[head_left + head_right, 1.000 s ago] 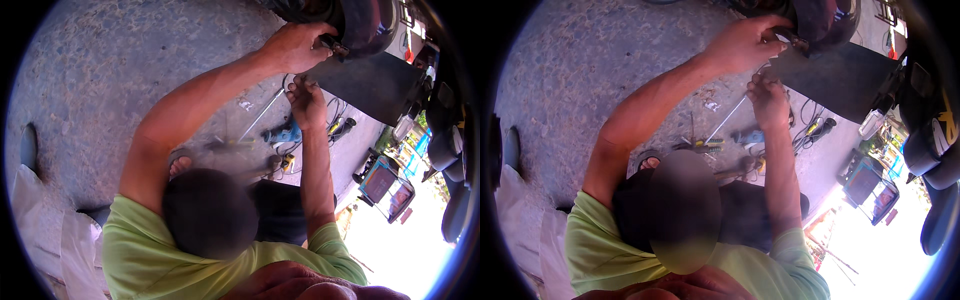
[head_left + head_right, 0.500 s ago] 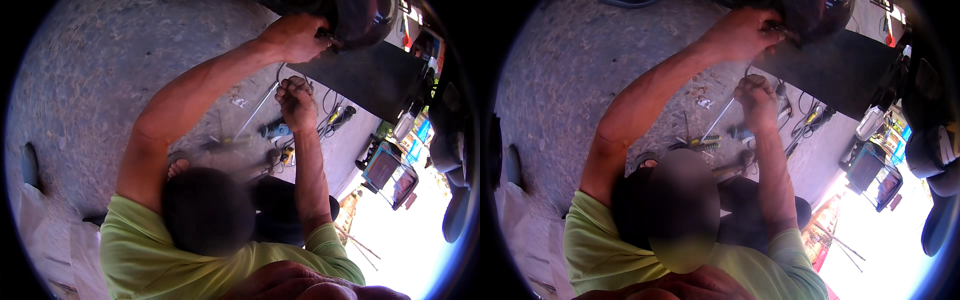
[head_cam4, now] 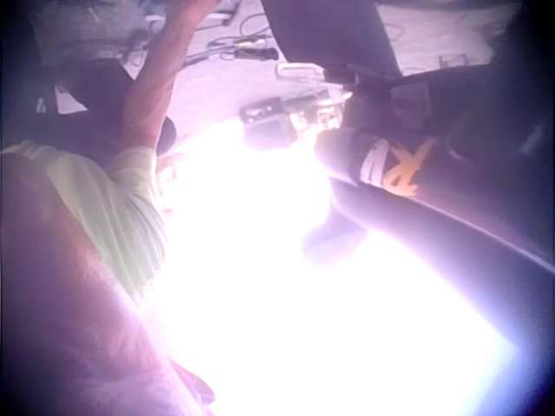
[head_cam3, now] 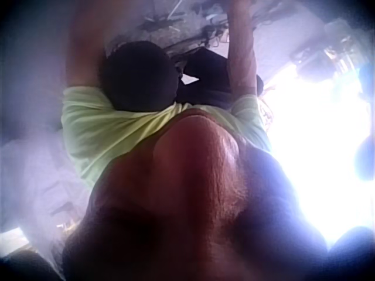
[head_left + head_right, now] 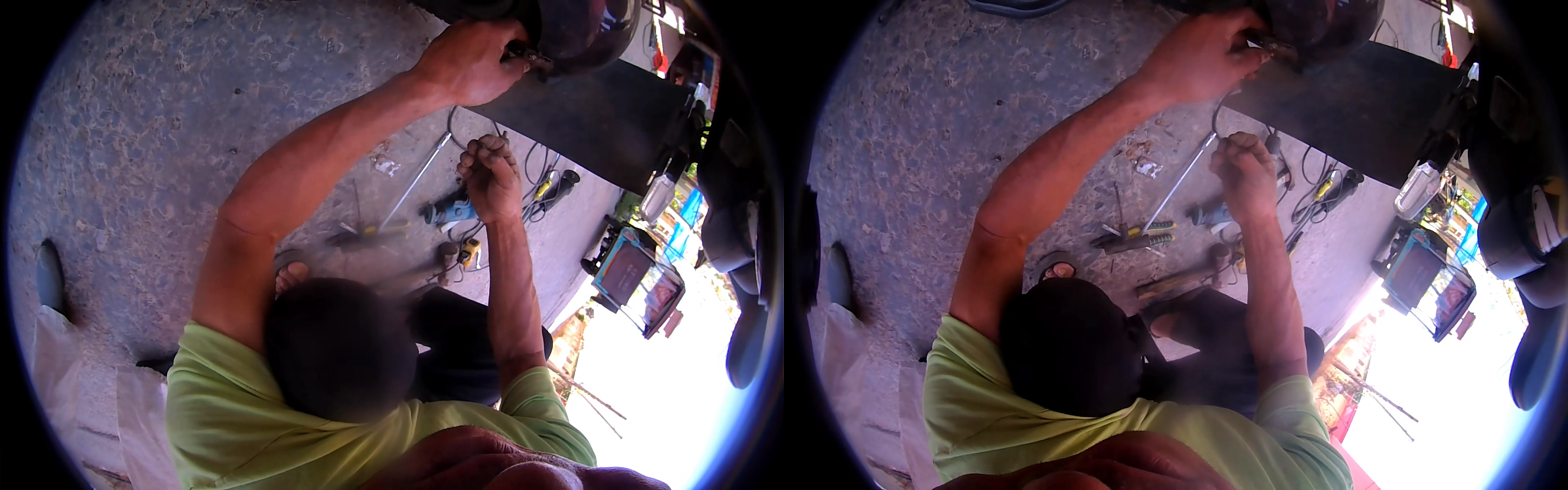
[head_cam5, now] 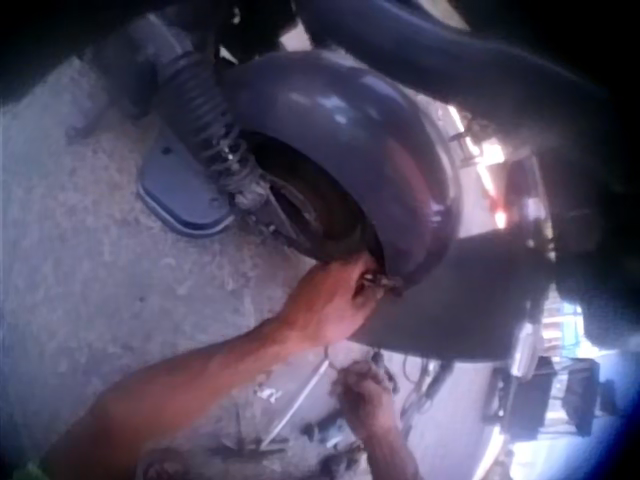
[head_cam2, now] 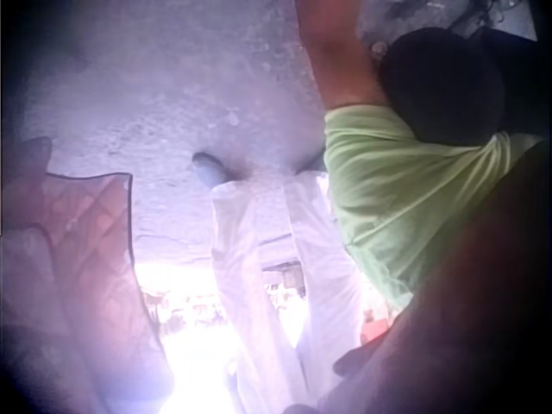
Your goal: The person unscrews and removes a rear panel from a scooter using a T-handle socket wrench and a screwdriver.
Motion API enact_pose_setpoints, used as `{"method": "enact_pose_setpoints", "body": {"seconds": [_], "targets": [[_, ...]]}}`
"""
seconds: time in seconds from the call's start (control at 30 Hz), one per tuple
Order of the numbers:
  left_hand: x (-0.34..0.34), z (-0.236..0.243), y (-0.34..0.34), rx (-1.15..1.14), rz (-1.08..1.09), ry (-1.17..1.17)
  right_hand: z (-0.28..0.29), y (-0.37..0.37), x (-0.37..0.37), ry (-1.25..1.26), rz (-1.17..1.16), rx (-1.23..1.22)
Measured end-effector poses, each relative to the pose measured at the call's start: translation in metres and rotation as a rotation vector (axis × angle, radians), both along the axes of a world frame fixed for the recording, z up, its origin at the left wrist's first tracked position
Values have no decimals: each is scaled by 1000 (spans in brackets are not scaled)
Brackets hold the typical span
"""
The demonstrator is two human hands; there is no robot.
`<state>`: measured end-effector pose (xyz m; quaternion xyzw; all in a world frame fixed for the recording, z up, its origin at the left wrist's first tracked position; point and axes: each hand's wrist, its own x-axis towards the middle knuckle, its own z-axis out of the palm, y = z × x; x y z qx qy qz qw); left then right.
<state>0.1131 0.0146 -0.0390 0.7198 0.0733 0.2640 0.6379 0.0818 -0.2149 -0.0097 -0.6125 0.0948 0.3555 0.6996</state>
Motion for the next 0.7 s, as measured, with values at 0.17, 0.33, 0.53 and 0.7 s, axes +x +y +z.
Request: {"method": "enact_pose_setpoints", "body": {"seconds": [0.17,0.33,0.53,0.7], "targets": [[-20,-2,6,-161,-58,9,7,2,-3,-11,-38,-65],[-68,-20,23,-281,-44,105,7,-16,-6,-6,10,-145],[-127,-117,42,-146,99,280,2,-23,-5,34,14,-113],[-149,-150,48,-32,171,192,-1,-5,3,115,36,-88]]}}
